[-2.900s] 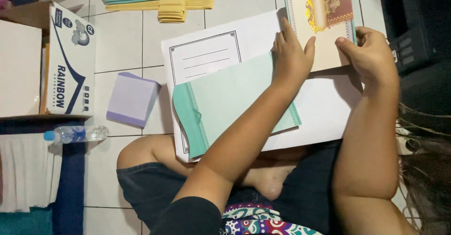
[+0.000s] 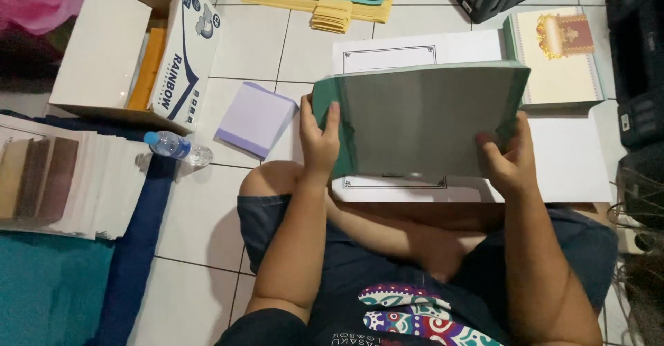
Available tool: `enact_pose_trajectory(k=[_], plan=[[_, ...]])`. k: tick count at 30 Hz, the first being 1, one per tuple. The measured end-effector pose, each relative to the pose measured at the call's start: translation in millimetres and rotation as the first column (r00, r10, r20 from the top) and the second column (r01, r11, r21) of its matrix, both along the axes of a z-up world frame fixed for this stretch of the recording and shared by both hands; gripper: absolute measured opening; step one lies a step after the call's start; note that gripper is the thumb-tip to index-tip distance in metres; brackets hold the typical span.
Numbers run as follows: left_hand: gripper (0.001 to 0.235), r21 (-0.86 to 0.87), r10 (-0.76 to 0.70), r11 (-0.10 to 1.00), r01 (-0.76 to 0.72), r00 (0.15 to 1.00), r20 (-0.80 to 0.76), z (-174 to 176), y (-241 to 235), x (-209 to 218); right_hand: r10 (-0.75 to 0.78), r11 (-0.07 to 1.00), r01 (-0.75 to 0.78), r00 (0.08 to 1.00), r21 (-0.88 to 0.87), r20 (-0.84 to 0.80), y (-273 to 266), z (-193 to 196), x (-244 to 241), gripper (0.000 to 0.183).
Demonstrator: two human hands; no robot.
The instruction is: A person is sitting on the floor folding paper invitations and stacking them neatly.
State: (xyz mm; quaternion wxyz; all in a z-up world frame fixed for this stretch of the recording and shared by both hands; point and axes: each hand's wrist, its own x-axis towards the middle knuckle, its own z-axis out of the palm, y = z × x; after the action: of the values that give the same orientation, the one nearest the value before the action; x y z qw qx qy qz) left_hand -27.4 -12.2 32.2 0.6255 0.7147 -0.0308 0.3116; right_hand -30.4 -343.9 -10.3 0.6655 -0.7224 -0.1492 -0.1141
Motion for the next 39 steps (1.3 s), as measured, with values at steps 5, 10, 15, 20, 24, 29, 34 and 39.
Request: enact_pose_trajectory(k=[5, 10, 15, 20, 24, 29, 34, 39], plan=[[0.032, 0.01, -0.148, 0.989, 0.148, 0.987, 0.057, -1, -2, -16, 0.013, 0.994, 0.002, 0.991, 0.111, -0.135, -18, -5, -1, 0.051], [0.039, -0.042, -0.298, 0.954, 0.298, 0.955, 0.009, 6, 0, -18, 0.213, 0.932, -0.15, 0.964, 0.33, -0.162, -53, -51, 13, 0.033], [0.037, 0.068, -0.204, 0.957, 0.281, 0.823, -0.531, -34, 8, -2, -0.032, 0.996, -0.001, 0.932, -0.09, -0.361, -27, -11, 7, 0.025], [0.022, 0.096, -0.183, 0.965, 0.245, 0.889, -0.419, -2, -9, -8, -0.163, 0.963, 0.126, 0.976, -0.238, -0.146, 3, 29, -7, 0.034], [0.034, 0.155, -0.071, 0.971, 0.183, 0.837, -0.542, 0, -12, -5, -0.043, 0.995, 0.011, 0.951, -0.103, -0.305, 2, 39, -2, 0.04], [0.076, 0.636, 0.334, 0.772, 0.02, 0.838, -0.432, -25, -31, 1, -0.255, 0.873, 0.024, 0.875, -0.487, -0.412, 17, 62, 0, 0.048], [0.066, 0.807, 0.221, 0.591, 0.018, 0.958, -0.183, -20, -88, 2, -0.289, 0.824, 0.004, 0.863, -0.567, -0.414, 15, 66, 2, 0.046], [0.057, 0.908, -0.113, 0.37, 0.196, 0.98, -0.166, -36, -117, -5, -0.272, 0.828, 0.003, 0.876, -0.561, -0.397, 2, 40, 12, 0.05]])
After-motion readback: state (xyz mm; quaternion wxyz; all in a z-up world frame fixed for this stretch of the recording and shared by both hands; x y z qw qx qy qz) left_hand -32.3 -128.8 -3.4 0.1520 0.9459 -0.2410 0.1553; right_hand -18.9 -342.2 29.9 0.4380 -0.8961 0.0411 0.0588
